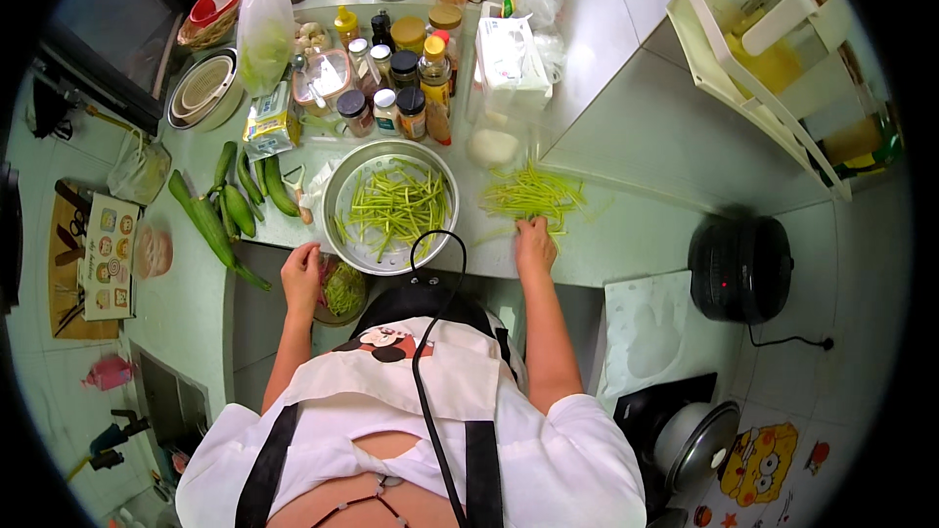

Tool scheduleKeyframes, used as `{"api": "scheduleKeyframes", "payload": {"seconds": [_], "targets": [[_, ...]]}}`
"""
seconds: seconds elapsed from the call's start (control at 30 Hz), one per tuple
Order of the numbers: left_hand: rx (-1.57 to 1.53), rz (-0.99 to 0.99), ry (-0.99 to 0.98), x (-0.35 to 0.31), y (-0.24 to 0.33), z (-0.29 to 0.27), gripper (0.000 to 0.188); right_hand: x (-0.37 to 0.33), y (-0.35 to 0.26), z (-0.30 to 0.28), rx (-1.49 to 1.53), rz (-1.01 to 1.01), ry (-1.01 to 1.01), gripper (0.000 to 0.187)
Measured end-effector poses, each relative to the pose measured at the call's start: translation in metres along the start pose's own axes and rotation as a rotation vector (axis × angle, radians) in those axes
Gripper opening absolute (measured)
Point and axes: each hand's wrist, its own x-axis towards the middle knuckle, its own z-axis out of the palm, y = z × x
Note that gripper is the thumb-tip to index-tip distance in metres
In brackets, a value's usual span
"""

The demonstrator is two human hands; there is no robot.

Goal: The person pulls the string-like fibers from green bean pods by hand and drops the cleaned pods into a bowl.

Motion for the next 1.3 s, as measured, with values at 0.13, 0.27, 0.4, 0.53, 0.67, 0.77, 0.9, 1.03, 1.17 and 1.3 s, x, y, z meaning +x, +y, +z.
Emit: {"api": "scheduleKeyframes", "payload": {"seconds": [0.13, 0.27, 0.4, 0.53, 0.67, 0.77, 0.9, 1.03, 1.17, 1.3], "targets": [[-0.160, 0.042, -0.029, 0.002, 0.054, 0.011, 0.014, 0.007, -0.002, -0.010, 0.031, -0.053, -0.013, 0.013], [-0.236, 0.096, -0.075, -0.003, 0.098, 0.009, 0.013, 0.014, -0.026, -0.055, 0.075, -0.154, 0.101, 0.010], [-0.139, 0.242, -0.069, -0.001, 0.153, -0.002, 0.018, 0.018, -0.074, -0.111, 0.186, -0.277, 0.177, 0.009], [0.001, 0.467, 0.049, 0.006, 0.180, -0.004, 0.021, 0.007, -0.116, -0.135, 0.306, -0.429, 0.212, 0.010], [0.110, 0.612, 0.085, 0.009, 0.180, -0.006, 0.018, -0.005, -0.151, -0.140, 0.359, -0.565, 0.206, 0.009], [0.188, 0.615, 0.035, 0.011, 0.168, -0.007, 0.014, -0.012, -0.159, -0.141, 0.400, -0.585, 0.178, 0.010], [0.151, 0.571, 0.036, 0.015, 0.152, -0.002, 0.015, -0.023, -0.169, -0.139, 0.468, -0.620, 0.115, 0.012], [-0.086, 0.474, 0.097, 0.023, 0.149, -0.004, 0.013, -0.037, -0.182, -0.134, 0.505, -0.623, 0.058, 0.013], [-0.357, 0.324, 0.036, 0.034, 0.147, -0.012, 0.015, -0.047, -0.194, -0.127, 0.514, -0.664, 0.023, 0.013], [-0.449, 0.323, -0.017, 0.032, 0.150, -0.011, 0.022, -0.048, -0.199, -0.122, 0.575, -0.663, 0.043, 0.014]]}}
